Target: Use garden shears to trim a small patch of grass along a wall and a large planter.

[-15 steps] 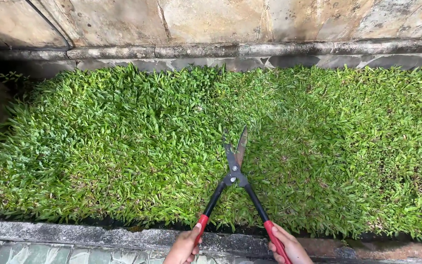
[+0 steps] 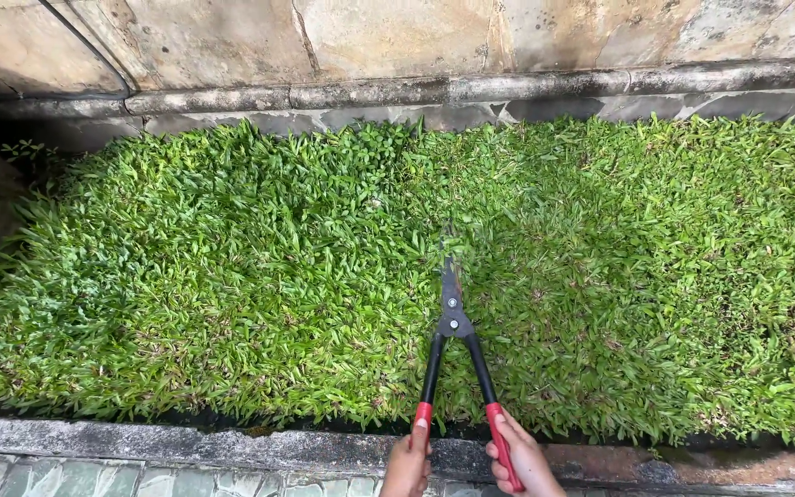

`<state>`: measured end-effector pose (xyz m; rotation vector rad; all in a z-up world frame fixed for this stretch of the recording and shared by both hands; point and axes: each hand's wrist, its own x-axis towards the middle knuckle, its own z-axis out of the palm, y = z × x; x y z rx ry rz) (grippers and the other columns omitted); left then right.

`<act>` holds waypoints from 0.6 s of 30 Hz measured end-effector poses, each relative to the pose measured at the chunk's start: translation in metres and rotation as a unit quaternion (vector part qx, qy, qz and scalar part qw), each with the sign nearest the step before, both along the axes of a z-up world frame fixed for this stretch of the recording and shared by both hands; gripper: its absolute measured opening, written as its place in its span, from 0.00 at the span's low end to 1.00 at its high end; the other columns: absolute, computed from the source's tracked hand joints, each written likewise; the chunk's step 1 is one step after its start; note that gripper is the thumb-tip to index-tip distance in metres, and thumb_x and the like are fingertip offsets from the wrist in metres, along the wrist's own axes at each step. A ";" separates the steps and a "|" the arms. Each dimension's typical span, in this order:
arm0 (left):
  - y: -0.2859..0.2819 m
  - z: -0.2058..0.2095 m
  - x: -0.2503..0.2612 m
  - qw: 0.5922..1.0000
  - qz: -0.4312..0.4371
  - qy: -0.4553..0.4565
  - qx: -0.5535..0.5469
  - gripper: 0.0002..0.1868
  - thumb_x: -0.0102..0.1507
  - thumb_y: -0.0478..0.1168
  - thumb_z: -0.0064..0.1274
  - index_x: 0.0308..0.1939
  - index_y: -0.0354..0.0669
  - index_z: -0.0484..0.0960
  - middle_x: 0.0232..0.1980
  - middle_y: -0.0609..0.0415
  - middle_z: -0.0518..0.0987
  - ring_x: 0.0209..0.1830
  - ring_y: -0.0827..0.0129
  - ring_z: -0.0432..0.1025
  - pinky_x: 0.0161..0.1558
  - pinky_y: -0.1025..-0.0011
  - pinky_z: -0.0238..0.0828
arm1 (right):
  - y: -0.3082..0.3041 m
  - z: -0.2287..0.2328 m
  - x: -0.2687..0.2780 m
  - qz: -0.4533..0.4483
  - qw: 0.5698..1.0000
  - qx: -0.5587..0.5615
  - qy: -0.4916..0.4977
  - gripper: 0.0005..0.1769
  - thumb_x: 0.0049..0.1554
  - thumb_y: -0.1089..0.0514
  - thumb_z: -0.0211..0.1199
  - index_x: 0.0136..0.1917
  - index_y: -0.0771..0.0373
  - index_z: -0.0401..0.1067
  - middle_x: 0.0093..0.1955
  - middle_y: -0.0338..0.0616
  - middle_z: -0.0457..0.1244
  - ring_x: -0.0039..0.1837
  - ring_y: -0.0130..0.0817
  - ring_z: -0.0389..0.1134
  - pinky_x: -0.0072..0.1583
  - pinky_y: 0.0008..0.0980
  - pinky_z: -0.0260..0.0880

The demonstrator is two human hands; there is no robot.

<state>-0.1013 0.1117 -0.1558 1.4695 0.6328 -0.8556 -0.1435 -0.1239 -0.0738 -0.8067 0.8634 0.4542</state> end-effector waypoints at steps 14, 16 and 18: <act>-0.033 0.015 -0.002 0.998 -0.034 -0.010 -0.050 0.27 0.68 0.66 0.43 0.36 0.45 0.72 0.17 0.61 0.64 0.09 0.76 0.54 0.12 0.73 0.46 | -0.054 -0.005 0.001 0.010 0.998 0.053 -0.012 0.25 0.61 0.43 0.53 0.70 0.42 0.59 0.30 0.39 0.57 0.20 0.25 0.50 0.21 0.25 0.43; -0.042 0.019 0.005 0.999 -0.019 -0.005 -0.048 0.28 0.68 0.66 0.42 0.36 0.45 0.71 0.17 0.60 0.64 0.08 0.75 0.55 0.12 0.73 0.45 | -0.040 0.000 0.010 -0.001 0.999 0.051 -0.011 0.25 0.61 0.43 0.53 0.71 0.40 0.58 0.30 0.39 0.57 0.20 0.25 0.50 0.21 0.25 0.44; -0.041 0.034 0.007 0.999 -0.005 0.006 -0.042 0.28 0.67 0.67 0.41 0.35 0.45 0.70 0.17 0.59 0.64 0.08 0.74 0.55 0.12 0.73 0.45 | -0.035 0.008 0.011 -0.014 0.999 0.052 -0.004 0.26 0.61 0.43 0.53 0.72 0.39 0.58 0.31 0.38 0.57 0.21 0.25 0.51 0.22 0.25 0.45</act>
